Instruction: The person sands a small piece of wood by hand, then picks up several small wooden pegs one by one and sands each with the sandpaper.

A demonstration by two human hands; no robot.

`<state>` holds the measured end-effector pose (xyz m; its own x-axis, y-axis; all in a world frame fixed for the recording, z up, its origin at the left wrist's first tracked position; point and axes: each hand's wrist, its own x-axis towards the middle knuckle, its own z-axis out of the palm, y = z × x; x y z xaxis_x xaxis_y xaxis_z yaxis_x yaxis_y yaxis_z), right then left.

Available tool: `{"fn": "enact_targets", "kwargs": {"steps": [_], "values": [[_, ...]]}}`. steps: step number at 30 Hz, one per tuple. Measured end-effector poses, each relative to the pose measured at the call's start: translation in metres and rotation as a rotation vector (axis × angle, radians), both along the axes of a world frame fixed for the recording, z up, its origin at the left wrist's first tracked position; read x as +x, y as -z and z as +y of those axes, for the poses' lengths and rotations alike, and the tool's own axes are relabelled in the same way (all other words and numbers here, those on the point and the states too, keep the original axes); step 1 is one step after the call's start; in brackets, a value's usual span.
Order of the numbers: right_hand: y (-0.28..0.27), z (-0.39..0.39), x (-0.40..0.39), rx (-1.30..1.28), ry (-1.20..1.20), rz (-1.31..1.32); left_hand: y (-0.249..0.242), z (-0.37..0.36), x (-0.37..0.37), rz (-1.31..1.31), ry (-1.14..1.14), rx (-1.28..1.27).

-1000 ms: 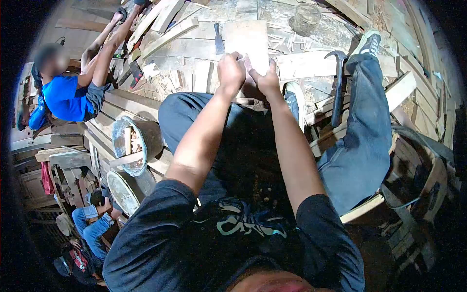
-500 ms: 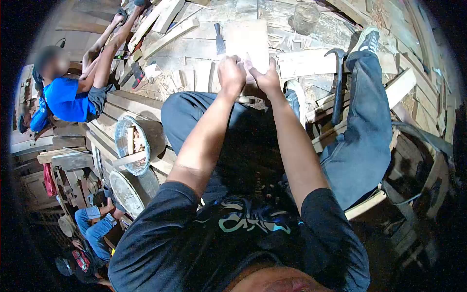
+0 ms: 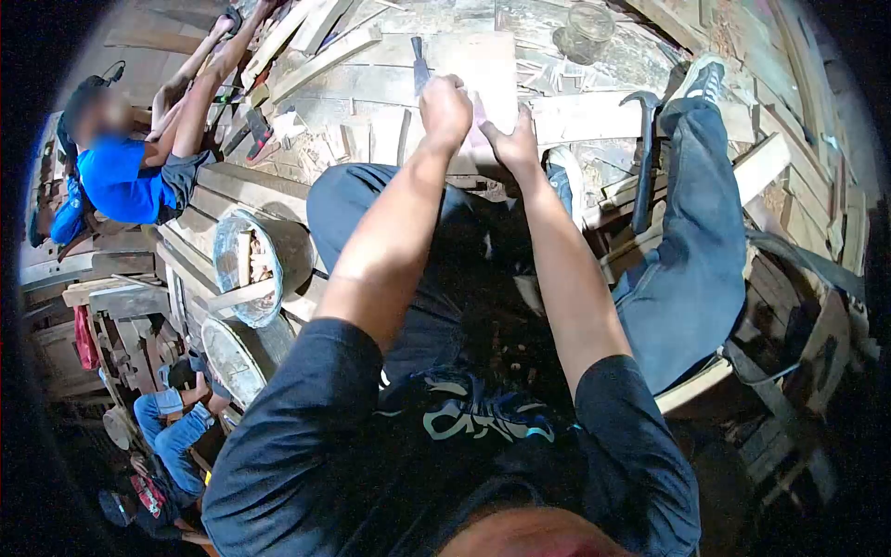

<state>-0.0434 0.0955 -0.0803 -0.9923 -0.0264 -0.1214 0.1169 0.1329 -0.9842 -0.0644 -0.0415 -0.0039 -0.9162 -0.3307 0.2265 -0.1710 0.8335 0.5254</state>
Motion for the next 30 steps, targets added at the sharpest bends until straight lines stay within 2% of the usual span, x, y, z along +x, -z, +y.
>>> {"fn": "enact_targets", "kwargs": {"steps": [1, 2, 4, 5, 8, 10, 12, 14, 15, 16, 18, 19, 23, 25, 28, 29, 30], "values": [[-0.015, 0.003, 0.003, 0.091, -0.006, -0.081, 0.027, -0.021, -0.026, 0.017, -0.049, 0.082], [-0.031, 0.007, 0.007, 0.107, -0.047, -0.050, 0.039, -0.034, -0.041, 0.034, -0.096, 0.166], [-0.043, 0.007, 0.007, 0.307, -0.047, -0.124, -0.040, -0.022, -0.027, 0.088, -0.182, 0.332], [-0.067, 0.009, 0.013, 0.463, -0.065, -0.193, -0.027, -0.039, -0.032, 0.154, -0.132, 0.694], [-0.097, 0.008, 0.017, 0.651, -0.017, -0.135, -0.110, -0.027, 0.020, 0.039, 0.017, 1.458], [-0.096, -0.001, 0.012, 0.674, 0.165, 0.185, -0.122, -0.030, 0.042, 0.022, 0.122, 1.480], [-0.115, -0.003, 0.005, 0.361, 0.111, 0.388, -0.111, -0.043, 0.054, 0.083, 0.204, 1.476], [-0.176, -0.006, 0.017, -0.166, -0.103, 0.062, -0.116, -0.038, 0.062, 0.142, 0.252, 1.472], [-0.188, -0.008, 0.019, -0.146, -0.148, 0.232, -0.130, -0.034, 0.068, 0.143, 0.269, 1.466], [-0.213, -0.008, 0.028, -0.279, -0.205, 0.123, -0.135, -0.033, 0.071, 0.143, 0.312, 1.442], [-0.230, -0.007, 0.033, -0.202, -0.239, 0.272, -0.143, -0.032, 0.076, 0.146, 0.402, 1.389], [-0.238, -0.004, 0.035, -0.166, -0.222, 0.295, -0.146, -0.030, 0.078, 0.147, 0.450, 1.415], [-0.253, 0.008, 0.050, -0.076, -0.132, 0.331, -0.147, -0.032, 0.085, 0.118, 0.571, 1.258], [-0.268, 0.013, 0.069, 0.014, -0.075, 0.359, -0.146, -0.033, 0.087, 0.155, 0.640, 1.331], [-0.261, 0.023, 0.085, -0.089, 0.018, 0.318, -0.148, -0.035, 0.088, 0.230, 0.704, 1.405], [-0.260, 0.027, 0.092, 0.022, 0.002, 0.388, -0.149, -0.037, 0.089, 0.243, 0.725, 1.402], [-0.261, 0.025, 0.097, 0.003, 0.006, 0.368, -0.152, -0.040, 0.091, 0.254, 0.749, 1.394]]}}
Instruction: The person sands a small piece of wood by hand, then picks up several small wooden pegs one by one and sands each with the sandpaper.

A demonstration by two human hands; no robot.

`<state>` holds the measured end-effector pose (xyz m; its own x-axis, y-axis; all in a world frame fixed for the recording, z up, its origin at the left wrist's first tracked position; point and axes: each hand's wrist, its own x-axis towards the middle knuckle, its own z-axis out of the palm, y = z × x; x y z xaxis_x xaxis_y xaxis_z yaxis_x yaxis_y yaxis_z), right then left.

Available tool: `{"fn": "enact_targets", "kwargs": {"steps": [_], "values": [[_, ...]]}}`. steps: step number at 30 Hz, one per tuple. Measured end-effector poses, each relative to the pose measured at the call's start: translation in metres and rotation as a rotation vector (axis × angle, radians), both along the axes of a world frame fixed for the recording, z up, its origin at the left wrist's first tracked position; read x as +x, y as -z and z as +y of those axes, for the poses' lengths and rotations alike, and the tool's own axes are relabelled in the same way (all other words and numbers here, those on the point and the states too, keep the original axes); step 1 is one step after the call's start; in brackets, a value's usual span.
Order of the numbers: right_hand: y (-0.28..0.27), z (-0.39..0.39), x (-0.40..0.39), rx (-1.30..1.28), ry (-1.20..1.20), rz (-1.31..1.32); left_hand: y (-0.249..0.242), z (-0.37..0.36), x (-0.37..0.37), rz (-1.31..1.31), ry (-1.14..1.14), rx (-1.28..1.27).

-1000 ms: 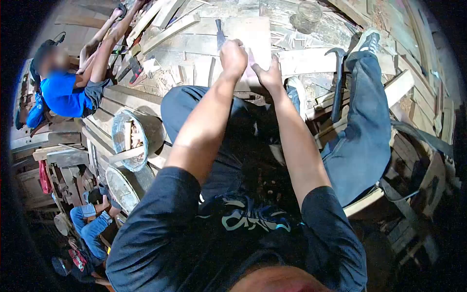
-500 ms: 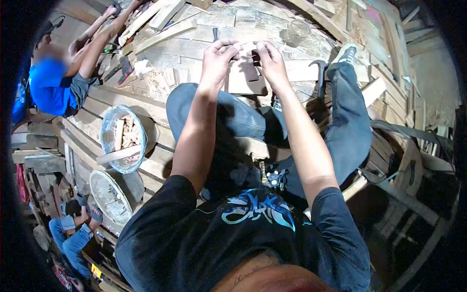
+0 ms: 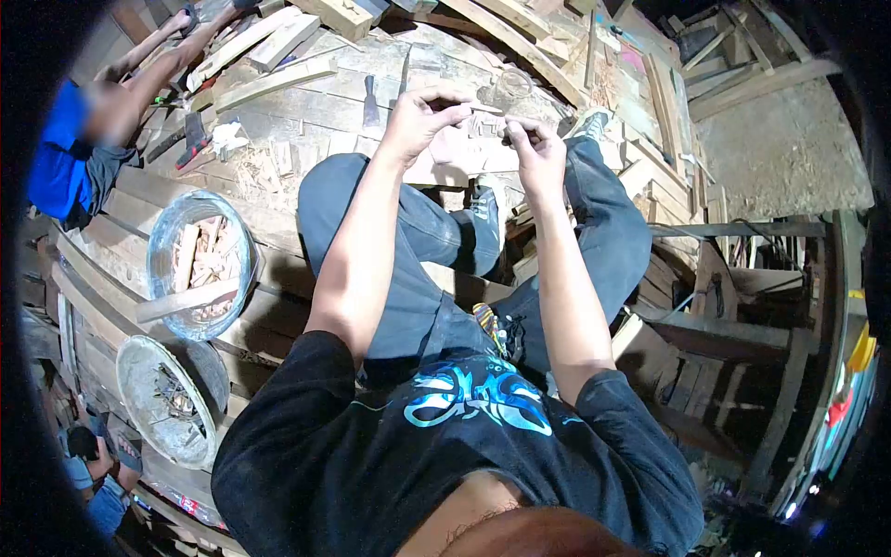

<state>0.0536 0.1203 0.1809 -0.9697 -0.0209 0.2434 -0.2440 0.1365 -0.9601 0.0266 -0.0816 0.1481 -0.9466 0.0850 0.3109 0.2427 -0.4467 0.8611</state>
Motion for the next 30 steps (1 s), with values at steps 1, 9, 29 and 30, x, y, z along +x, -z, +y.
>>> {"fn": "enact_targets", "kwargs": {"steps": [1, 9, 29, 30], "values": [[-0.001, -0.001, 0.005, -0.019, 0.003, -0.023, -0.004, -0.002, 0.004, -0.028, -0.016, -0.027], [-0.011, -0.019, 0.032, -0.017, -0.016, 0.007, -0.004, 0.002, 0.010, 0.032, 0.129, -0.094], [-0.007, 0.002, 0.057, 0.088, 0.164, 0.055, 0.001, 0.014, 0.025, 0.107, 0.217, -0.411], [-0.006, 0.005, 0.056, 0.073, 0.161, 0.049, 0.001, 0.013, 0.024, 0.112, 0.206, -0.427]]}}
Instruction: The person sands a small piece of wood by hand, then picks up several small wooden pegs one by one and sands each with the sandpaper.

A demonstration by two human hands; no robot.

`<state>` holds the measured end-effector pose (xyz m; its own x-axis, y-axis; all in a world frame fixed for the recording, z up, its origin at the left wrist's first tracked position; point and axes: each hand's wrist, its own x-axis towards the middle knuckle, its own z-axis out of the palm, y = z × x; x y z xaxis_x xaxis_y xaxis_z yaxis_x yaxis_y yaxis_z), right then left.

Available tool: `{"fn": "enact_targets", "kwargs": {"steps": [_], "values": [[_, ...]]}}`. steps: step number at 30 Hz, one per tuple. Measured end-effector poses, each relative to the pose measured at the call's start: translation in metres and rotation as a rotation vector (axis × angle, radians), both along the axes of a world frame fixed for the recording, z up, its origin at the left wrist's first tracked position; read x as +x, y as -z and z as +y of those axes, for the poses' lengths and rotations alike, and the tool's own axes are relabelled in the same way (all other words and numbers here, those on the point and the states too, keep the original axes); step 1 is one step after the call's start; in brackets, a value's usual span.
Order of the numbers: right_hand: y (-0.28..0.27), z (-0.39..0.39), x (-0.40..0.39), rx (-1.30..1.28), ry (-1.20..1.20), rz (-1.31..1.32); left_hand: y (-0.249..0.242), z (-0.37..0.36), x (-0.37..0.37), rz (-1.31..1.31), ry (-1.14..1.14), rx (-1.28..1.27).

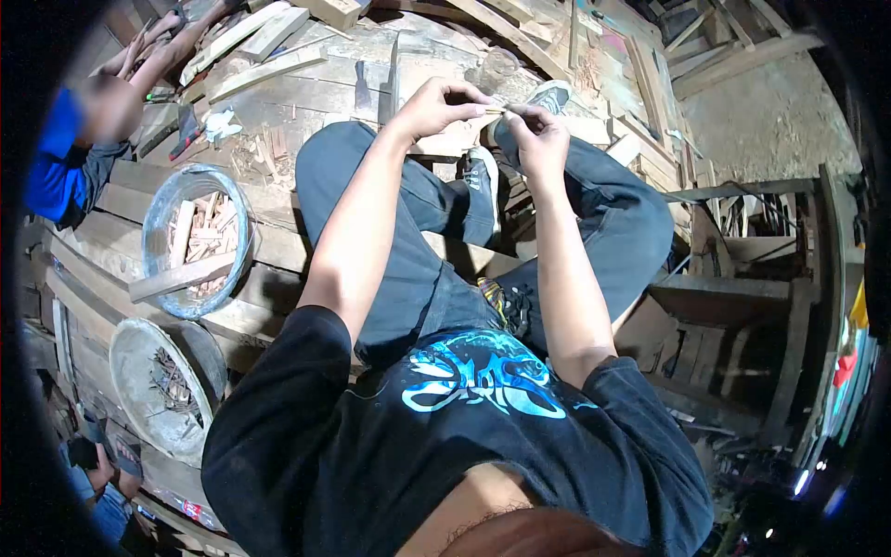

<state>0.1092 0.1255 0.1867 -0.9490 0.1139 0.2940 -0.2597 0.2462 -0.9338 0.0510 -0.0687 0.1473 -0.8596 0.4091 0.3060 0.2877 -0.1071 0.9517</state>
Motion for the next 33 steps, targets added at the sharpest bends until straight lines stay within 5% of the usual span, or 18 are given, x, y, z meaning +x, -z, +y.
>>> {"fn": "enact_targets", "kwargs": {"steps": [6, 10, 16, 22, 33], "values": [[-0.007, 0.016, -0.016, 0.037, 0.021, 0.045, -0.002, -0.009, -0.002, 0.084, -0.052, -0.035], [-0.040, 0.016, -0.026, 0.118, -0.054, 0.054, 0.004, -0.020, -0.011, -0.043, -0.285, -0.142], [-0.057, 0.007, -0.048, 0.306, -0.262, 0.095, 0.018, -0.038, -0.033, -0.338, -0.577, 0.087], [-0.038, -0.005, -0.068, 0.406, -0.391, -0.041, 0.031, -0.045, -0.046, -0.367, -0.607, 0.155], [0.018, -0.011, -0.090, 0.121, -0.235, -0.209, 0.041, -0.042, -0.041, -0.296, -0.650, -0.092]]}}
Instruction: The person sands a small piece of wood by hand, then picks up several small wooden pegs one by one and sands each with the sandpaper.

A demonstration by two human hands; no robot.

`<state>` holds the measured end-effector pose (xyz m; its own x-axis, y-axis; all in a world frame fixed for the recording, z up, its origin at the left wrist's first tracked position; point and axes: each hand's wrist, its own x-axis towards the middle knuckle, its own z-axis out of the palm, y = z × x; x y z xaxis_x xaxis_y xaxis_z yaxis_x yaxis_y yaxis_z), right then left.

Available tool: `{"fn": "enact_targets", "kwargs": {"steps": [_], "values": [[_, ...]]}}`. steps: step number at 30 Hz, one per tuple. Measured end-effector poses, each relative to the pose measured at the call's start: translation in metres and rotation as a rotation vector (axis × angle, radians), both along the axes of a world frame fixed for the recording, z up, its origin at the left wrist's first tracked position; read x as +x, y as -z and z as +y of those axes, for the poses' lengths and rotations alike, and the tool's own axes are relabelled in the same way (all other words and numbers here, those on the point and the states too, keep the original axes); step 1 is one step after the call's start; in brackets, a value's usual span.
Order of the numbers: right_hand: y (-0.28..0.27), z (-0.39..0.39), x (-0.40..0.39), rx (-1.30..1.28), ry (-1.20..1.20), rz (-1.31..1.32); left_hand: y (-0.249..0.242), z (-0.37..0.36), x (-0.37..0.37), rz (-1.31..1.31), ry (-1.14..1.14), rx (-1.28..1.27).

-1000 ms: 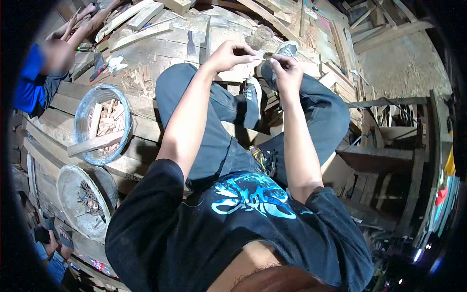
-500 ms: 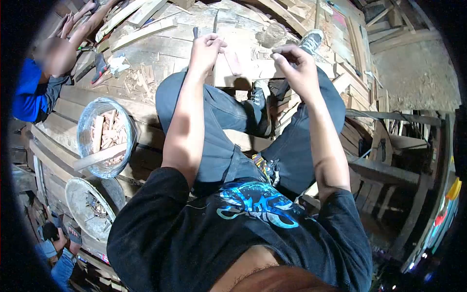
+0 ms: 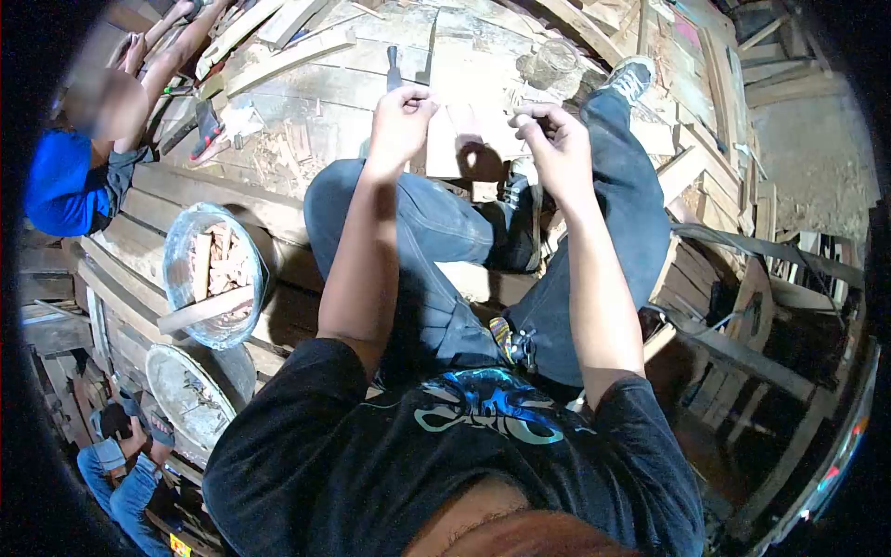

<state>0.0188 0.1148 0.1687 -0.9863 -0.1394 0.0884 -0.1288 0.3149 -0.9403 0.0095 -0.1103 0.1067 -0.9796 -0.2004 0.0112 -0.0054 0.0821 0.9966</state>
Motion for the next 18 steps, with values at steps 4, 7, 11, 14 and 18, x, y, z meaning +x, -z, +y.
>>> {"fn": "enact_targets", "kwargs": {"steps": [4, 7, 11, 14, 18], "values": [[-0.009, -0.007, -0.006, 0.042, -0.129, 0.061, -0.036, 0.010, -0.013, 0.085, 0.029, -0.114], [-0.002, -0.010, -0.025, -0.234, -0.081, -0.092, -0.047, 0.026, -0.023, 0.102, 0.026, -0.136], [0.045, -0.027, -0.041, -0.467, 0.230, -0.358, -0.013, 0.033, -0.036, -0.010, 0.016, -0.270], [0.059, -0.029, -0.041, -0.558, 0.326, -0.389, 0.036, 0.031, -0.037, -0.148, -0.008, -0.375], [-0.019, 0.001, -0.039, -0.803, 0.286, -0.195, 0.034, 0.026, -0.043, -0.044, 0.073, -0.484]]}}
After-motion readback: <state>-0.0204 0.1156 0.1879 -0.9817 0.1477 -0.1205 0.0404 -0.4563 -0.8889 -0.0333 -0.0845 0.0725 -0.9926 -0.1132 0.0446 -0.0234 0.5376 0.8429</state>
